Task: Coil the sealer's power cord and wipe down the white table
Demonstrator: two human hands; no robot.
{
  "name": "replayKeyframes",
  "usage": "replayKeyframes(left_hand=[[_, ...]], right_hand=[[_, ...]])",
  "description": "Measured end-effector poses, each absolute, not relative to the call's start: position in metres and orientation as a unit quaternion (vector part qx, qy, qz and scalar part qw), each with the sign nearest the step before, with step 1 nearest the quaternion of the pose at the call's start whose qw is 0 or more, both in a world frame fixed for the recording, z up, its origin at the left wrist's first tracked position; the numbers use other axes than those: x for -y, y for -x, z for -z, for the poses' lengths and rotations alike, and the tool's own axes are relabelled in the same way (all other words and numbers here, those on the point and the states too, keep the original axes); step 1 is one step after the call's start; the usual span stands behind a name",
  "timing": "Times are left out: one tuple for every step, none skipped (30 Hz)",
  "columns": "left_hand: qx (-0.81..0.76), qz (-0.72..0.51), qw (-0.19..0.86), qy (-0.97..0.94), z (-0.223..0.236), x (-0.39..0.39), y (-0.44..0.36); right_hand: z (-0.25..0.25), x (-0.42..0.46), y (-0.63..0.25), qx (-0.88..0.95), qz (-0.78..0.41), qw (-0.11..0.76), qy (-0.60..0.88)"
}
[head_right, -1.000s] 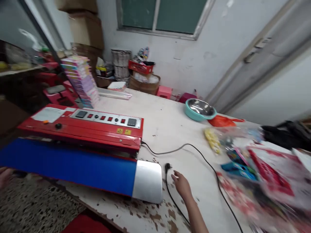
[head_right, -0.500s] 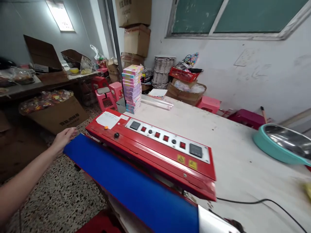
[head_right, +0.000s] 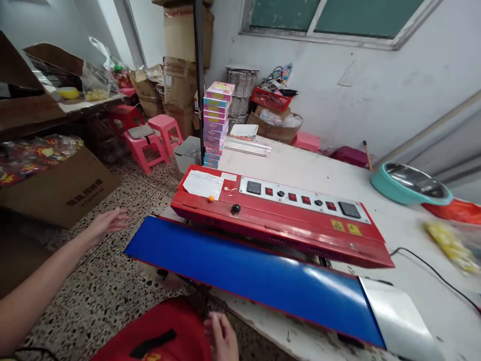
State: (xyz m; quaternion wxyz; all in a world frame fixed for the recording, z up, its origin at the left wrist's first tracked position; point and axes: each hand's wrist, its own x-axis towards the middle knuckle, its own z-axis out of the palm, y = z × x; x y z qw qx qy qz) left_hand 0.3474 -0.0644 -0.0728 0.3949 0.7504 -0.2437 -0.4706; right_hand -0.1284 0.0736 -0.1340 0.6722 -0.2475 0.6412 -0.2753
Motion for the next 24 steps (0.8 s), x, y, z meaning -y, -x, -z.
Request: replayKeyframes(left_hand=[[0.239,0.476,0.392,-0.750,0.078,0.057,-0.357],[0.237,0.482,0.390,-0.748,0.083,0.054,-0.365],[0.238,0.490,0.391,-0.742,0.086,0.054,-0.371],[0.237,0.502,0.395,-0.732,0.087,0.058,-0.374],[0.232,0.516,0.404,-0.719,0.088,0.065,-0.375],[0.227,0.532,0.414,-0.703,0.087,0.075,-0.373],[0.223,0.547,0.424,-0.686,0.086,0.088,-0.369],[0.220,0.560,0.433,-0.671,0.084,0.102,-0.363],[0.220,0.571,0.440,-0.657,0.083,0.117,-0.357],[0.223,0.582,0.445,-0.643,0.082,0.131,-0.352],[0.226,0.592,0.448,-0.630,0.082,0.146,-0.347],[0.229,0.604,0.450,-0.617,0.083,0.159,-0.344],[0.231,0.616,0.451,-0.603,0.084,0.172,-0.343],[0.233,0.629,0.449,-0.590,0.088,0.184,-0.344],[0.236,0.644,0.444,-0.576,0.092,0.194,-0.347],[0.237,0.660,0.436,-0.564,0.097,0.204,-0.353],[0.236,0.678,0.424,-0.553,0.102,0.213,-0.361],[0.235,0.695,0.409,-0.543,0.107,0.222,-0.371],[0.232,0.711,0.392,-0.536,0.111,0.231,-0.382],[0.230,0.726,0.373,-0.531,0.115,0.241,-0.394],[0.228,0.738,0.353,-0.528,0.118,0.251,-0.406],[0.226,0.750,0.331,-0.526,0.120,0.263,-0.416],[0.225,0.761,0.310,-0.524,0.121,0.276,-0.423],[0.223,0.771,0.287,-0.522,0.122,0.288,-0.426]], right_hand=[[0.138,-0.078,0.108,-0.634,0.277,0.690,0.212],[0.142,-0.084,0.089,-0.635,0.294,0.695,0.167],[0.145,-0.090,0.071,-0.634,0.320,0.693,0.123],[0.147,-0.097,0.055,-0.629,0.346,0.690,0.086],[0.148,-0.104,0.038,-0.623,0.375,0.684,0.054],[0.149,-0.111,0.023,-0.614,0.403,0.678,0.024],[0.150,-0.117,0.008,-0.603,0.430,0.672,-0.008],[0.151,-0.122,-0.007,-0.589,0.452,0.669,-0.044],[0.152,-0.126,-0.021,-0.574,0.471,0.665,-0.079],[0.155,-0.128,-0.035,-0.560,0.486,0.661,-0.114],[0.160,-0.128,-0.049,-0.545,0.497,0.659,-0.145],[0.166,-0.125,-0.064,-0.530,0.506,0.658,-0.172],[0.173,-0.121,-0.078,-0.515,0.515,0.657,-0.194],[0.181,-0.114,-0.094,-0.500,0.527,0.654,-0.211],[0.190,-0.106,-0.111,-0.486,0.541,0.650,-0.224],[0.197,-0.097,-0.128,-0.473,0.558,0.641,-0.232],[0.203,-0.087,-0.146,-0.464,0.579,0.627,-0.235],[0.208,-0.075,-0.164,-0.463,0.601,0.608,-0.233],[0.210,-0.064,-0.181,-0.470,0.621,0.584,-0.230],[0.210,-0.052,-0.196,-0.480,0.637,0.559,-0.226],[0.209,-0.040,-0.209,-0.493,0.651,0.532,-0.224],[0.206,-0.029,-0.219,-0.504,0.662,0.506,-0.226],[0.203,-0.019,-0.226,-0.512,0.673,0.481,-0.231],[0.199,-0.011,-0.229,-0.516,0.684,0.458,-0.237]])
